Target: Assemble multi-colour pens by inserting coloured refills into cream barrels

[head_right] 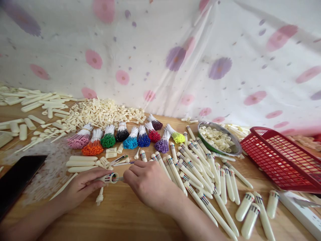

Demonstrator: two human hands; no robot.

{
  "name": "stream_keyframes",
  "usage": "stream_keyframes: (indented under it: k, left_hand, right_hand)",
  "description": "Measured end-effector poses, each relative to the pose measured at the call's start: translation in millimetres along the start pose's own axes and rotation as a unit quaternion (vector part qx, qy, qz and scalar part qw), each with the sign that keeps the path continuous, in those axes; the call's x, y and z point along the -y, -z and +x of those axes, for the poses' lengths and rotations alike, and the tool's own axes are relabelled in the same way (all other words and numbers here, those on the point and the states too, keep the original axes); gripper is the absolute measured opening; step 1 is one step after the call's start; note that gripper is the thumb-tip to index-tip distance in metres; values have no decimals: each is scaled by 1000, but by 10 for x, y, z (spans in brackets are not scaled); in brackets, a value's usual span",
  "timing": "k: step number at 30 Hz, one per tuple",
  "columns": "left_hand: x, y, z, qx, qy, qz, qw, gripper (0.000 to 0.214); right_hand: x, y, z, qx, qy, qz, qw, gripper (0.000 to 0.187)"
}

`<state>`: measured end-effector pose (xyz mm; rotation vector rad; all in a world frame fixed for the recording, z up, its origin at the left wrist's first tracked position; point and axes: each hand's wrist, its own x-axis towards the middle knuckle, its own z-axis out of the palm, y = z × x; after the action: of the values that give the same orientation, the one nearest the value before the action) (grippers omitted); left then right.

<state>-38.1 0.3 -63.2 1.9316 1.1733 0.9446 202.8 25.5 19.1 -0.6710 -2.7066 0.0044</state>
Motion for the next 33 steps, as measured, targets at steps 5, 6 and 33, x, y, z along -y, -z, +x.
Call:
stream_keyframes:
  k: [5, 6, 33]
  left_hand:
    - [-32, 7, 11, 31, 4, 3, 1000, 30]
    - [-31, 5, 9, 28, 7, -1, 1000, 30]
    - [0, -39, 25, -94, 84, -200, 972, 23]
  right_hand:
    - [-12, -10, 0, -9, 6, 6, 1000, 28]
    - [-16, -12, -1, -11, 4, 10, 1000, 27]
    - [-46, -791, 108, 172, -222, -101, 954, 19]
